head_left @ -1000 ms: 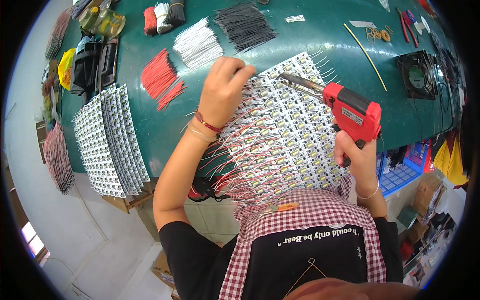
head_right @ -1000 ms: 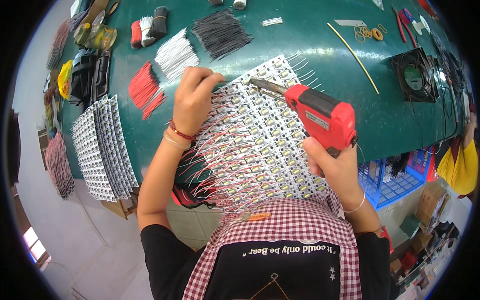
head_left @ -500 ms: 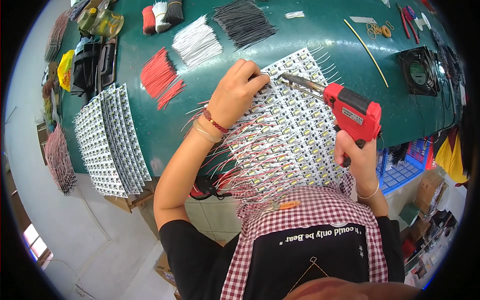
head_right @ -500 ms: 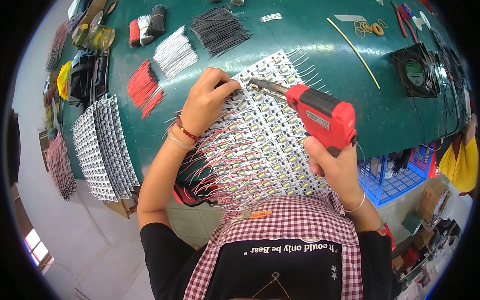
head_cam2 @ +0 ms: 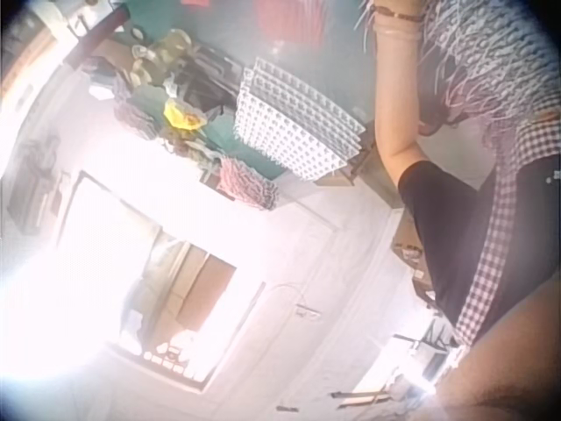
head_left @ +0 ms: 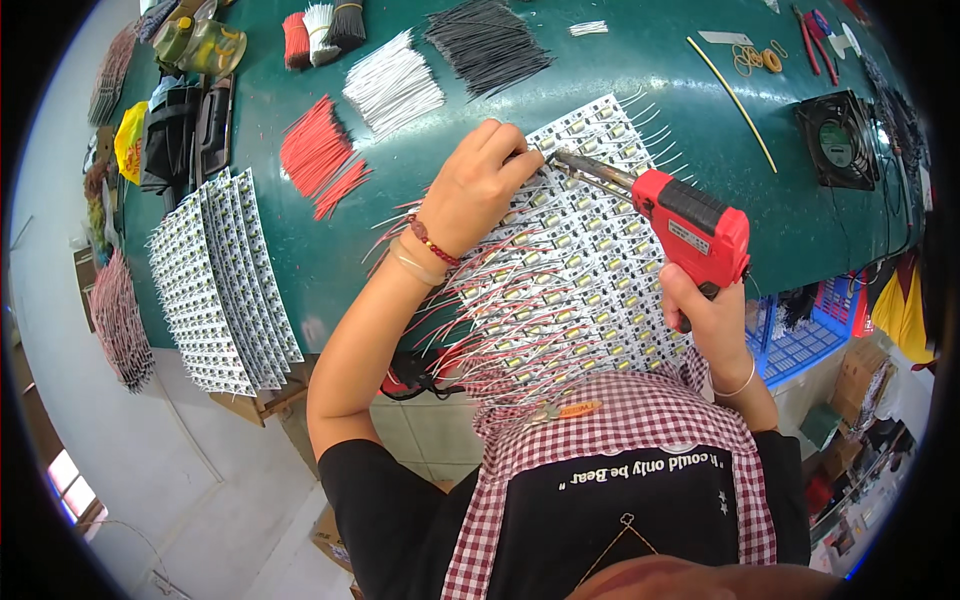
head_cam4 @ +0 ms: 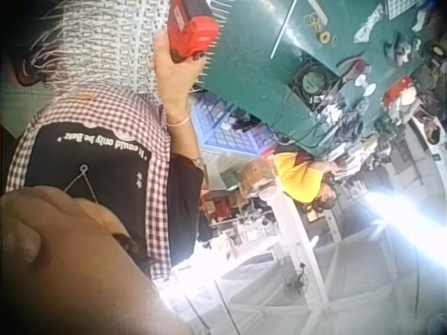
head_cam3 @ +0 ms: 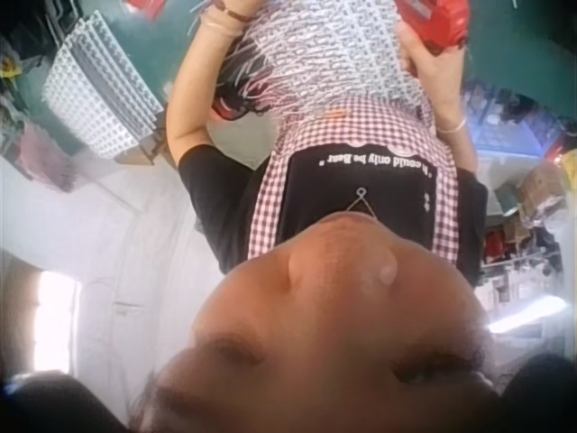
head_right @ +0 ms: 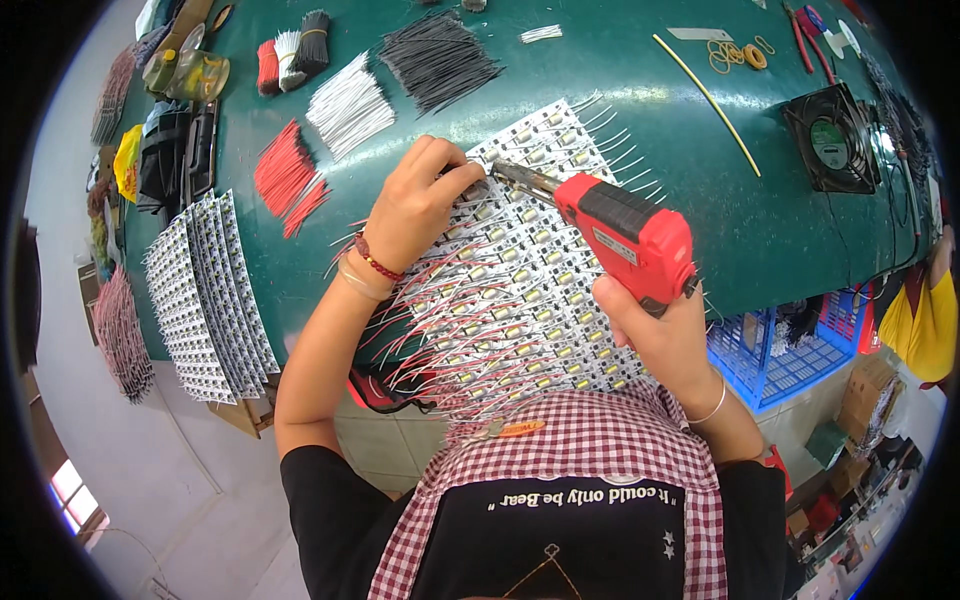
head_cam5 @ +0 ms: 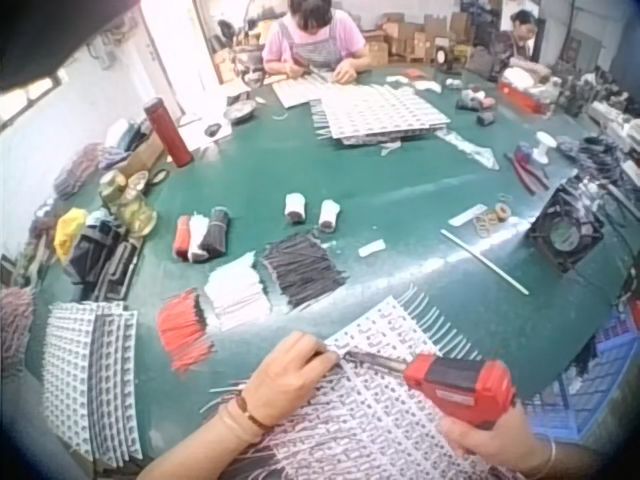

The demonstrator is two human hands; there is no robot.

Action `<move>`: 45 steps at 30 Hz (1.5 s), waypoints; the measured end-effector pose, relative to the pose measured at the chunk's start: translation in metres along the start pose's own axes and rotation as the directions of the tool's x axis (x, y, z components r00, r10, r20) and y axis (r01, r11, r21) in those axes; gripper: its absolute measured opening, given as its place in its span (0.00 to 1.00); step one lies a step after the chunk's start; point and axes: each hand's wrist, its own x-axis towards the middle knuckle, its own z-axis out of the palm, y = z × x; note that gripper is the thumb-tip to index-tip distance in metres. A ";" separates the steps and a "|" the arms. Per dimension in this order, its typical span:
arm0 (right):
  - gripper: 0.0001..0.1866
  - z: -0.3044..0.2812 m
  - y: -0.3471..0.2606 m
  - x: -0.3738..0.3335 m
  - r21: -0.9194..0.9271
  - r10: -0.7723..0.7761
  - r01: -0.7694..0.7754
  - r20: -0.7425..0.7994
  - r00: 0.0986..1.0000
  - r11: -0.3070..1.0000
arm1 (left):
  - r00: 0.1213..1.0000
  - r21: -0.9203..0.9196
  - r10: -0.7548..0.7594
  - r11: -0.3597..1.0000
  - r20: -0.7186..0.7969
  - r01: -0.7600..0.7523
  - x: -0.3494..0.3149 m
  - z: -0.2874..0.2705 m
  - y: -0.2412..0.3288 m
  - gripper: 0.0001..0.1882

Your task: The person uses a red hot air gun to apply heat to a large LED panel with multiple wires. They repeatedly pick up small black and white wire pieces from the table and place them onto the panel while applying heat with the tool.

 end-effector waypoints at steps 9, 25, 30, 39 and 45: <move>0.07 0.000 -0.001 -0.003 -0.061 -0.042 0.041 -0.009 0.999 0.997 | 1.000 0.015 0.001 1.000 0.007 -0.001 0.000 -0.001 0.000 0.15; 0.07 0.002 0.000 -0.010 0.010 -0.033 0.034 -0.051 0.998 0.999 | 0.998 0.062 0.049 0.997 0.027 -0.051 -0.002 -0.001 0.000 0.15; 0.08 0.000 0.000 -0.012 0.019 -0.039 0.040 -0.051 0.998 0.999 | 0.998 0.108 0.066 0.992 0.020 -0.068 -0.001 -0.001 0.000 0.14; 0.07 -0.013 0.005 -0.023 0.073 0.010 -0.005 -0.062 0.998 0.997 | 0.997 0.085 0.072 0.994 -0.010 -0.071 -0.003 -0.005 0.022 0.14; 0.08 -0.012 0.010 -0.024 0.007 0.040 -0.039 -0.019 0.999 0.999 | 0.998 0.073 0.058 0.996 0.019 -0.059 -0.008 0.001 0.021 0.14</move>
